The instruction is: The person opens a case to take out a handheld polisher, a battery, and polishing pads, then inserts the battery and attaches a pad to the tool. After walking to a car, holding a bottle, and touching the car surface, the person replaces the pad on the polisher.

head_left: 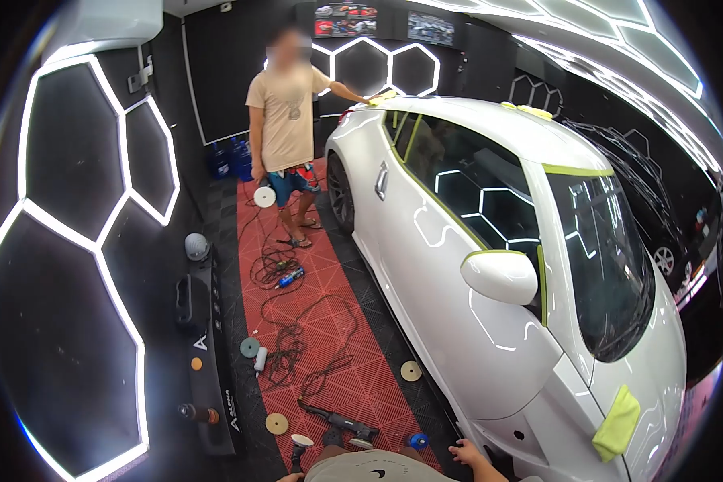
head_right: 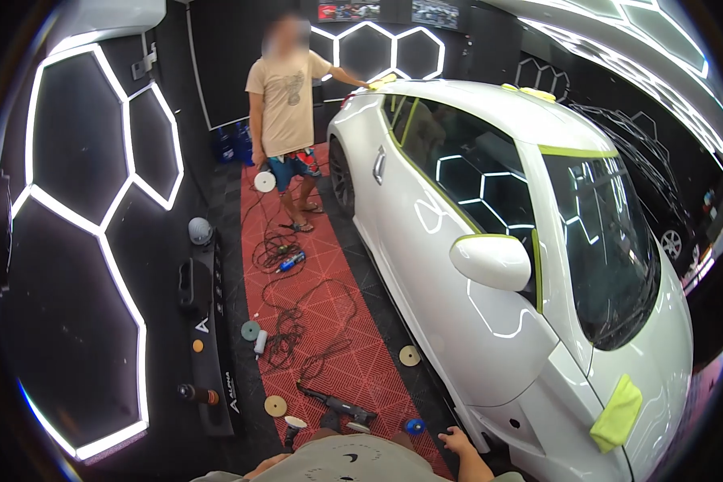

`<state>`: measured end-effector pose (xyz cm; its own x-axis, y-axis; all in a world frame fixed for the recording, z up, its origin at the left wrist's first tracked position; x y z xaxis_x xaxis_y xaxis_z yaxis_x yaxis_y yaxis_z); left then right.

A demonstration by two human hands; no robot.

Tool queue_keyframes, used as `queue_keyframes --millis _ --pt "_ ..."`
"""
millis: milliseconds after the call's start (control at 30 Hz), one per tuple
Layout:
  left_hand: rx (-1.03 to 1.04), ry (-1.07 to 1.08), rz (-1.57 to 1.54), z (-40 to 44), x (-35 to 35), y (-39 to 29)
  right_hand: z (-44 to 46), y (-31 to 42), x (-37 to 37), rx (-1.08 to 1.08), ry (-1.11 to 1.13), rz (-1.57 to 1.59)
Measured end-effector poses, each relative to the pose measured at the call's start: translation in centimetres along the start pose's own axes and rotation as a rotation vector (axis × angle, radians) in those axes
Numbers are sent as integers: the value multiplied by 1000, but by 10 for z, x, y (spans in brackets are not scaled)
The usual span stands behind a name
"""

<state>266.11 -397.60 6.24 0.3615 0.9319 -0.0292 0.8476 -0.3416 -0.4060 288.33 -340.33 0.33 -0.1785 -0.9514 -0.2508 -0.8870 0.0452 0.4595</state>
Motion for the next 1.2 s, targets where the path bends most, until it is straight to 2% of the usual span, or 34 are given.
queue_keyframes --millis 233,333,400,533,567,700,767,800,867,1000,1200 --pt "15 34 119 9 -3 -52 -11 -20 -3 50 -52 -48" --pt "29 49 168 11 0 -74 -5 -30 -1 23 -77 -49" --pt "35 57 207 14 4 -86 11 -33 -1 -53 -129 -188" --pt "53 73 264 20 14 -111 -49 12 10 78 -10 41" --pt "53 77 278 22 17 -115 -2 -15 9 -58 -89 -58" --pt "62 93 314 26 30 -135 -10 -12 13 -47 -102 -46" --pt "63 102 316 27 36 -140 3 -5 8 -149 -155 -241" --pt "60 107 314 28 39 -141 11 -8 7 -178 -186 -276" --pt "64 115 305 29 42 -137 10 -9 11 -106 -149 -272" --pt "41 118 273 27 38 -119 9 -20 6 -23 -145 -114" --pt "2 109 234 27 31 -86 -43 17 1 64 -57 -104"
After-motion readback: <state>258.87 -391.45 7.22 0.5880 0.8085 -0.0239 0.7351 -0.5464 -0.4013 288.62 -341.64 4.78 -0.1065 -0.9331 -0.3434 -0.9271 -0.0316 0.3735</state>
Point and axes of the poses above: each hand's wrist, its own z-axis towards the middle knuckle, its own x-axis out of the palm, y = z × x, the point moved 9 cm from there along z, towards the middle knuckle, and after that the axes turned 8 degrees about y, right-handed, at the moved point
